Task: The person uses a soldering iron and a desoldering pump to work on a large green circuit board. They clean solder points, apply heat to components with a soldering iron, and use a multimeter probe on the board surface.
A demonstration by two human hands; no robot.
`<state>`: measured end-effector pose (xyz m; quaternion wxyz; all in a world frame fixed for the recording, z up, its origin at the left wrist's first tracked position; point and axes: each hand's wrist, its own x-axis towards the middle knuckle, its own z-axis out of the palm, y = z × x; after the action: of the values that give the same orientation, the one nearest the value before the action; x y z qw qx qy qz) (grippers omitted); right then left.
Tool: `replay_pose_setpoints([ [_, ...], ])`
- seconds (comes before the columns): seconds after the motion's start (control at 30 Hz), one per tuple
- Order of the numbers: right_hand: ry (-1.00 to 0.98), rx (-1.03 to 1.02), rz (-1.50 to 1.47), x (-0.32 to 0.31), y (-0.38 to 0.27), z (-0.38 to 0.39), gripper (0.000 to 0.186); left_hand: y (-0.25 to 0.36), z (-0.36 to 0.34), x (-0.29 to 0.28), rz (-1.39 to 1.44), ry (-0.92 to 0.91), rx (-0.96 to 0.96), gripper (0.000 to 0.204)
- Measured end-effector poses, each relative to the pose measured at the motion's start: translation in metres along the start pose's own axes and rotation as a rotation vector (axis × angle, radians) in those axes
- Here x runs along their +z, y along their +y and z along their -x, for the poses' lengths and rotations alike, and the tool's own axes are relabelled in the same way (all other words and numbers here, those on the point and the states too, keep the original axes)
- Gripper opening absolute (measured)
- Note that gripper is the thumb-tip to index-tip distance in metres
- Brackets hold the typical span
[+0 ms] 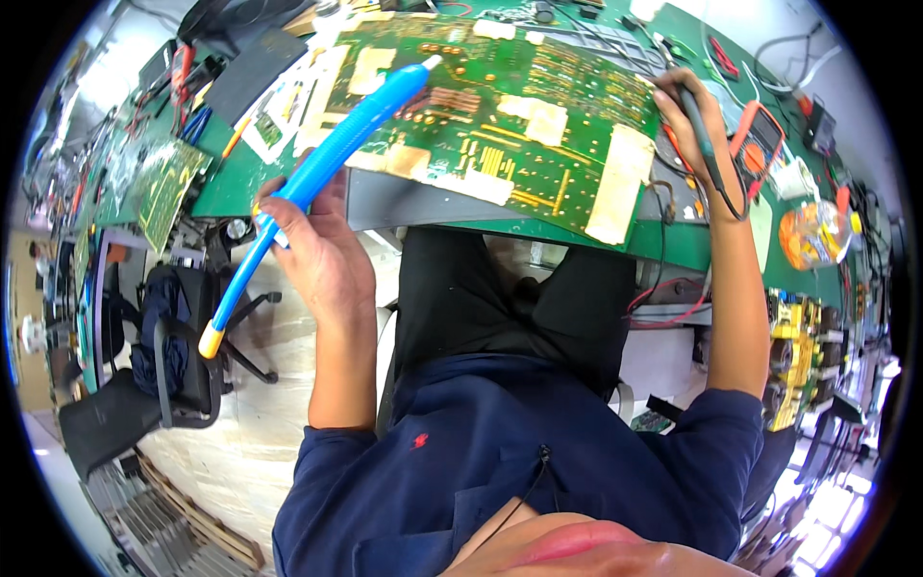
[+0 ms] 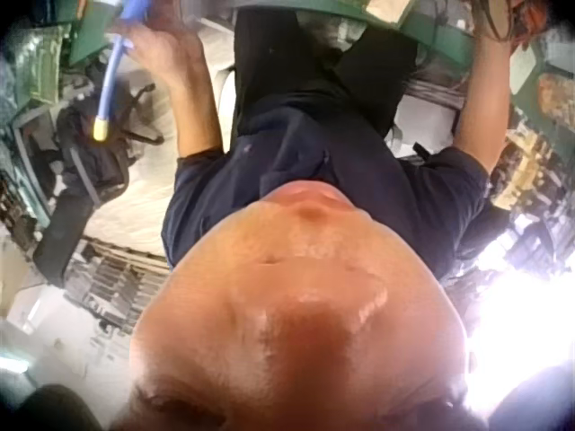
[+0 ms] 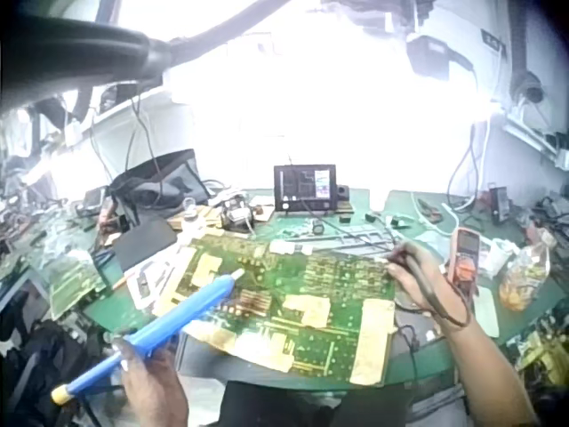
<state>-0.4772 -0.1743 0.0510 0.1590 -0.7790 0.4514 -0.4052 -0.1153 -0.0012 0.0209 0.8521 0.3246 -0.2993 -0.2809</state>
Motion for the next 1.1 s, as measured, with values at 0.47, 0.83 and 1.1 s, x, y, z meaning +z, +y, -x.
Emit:
replay_pose_setpoints([
  [0.47,-0.004,-0.163,-0.012,0.010,0.035,0.008,0.021,-0.017,-0.002,0.091,-0.055,-0.446,0.056,0.044],
  [0.83,0.251,0.341,-0.586,-0.016,0.029,0.009,0.043,-0.054,-0.055,0.187,-0.174,-0.696,0.009,0.035],
  [1.1,0.399,0.281,-0.629,-0.016,0.024,0.015,0.062,-0.071,-0.099,0.197,-0.431,-0.868,0.040,0.042],
])
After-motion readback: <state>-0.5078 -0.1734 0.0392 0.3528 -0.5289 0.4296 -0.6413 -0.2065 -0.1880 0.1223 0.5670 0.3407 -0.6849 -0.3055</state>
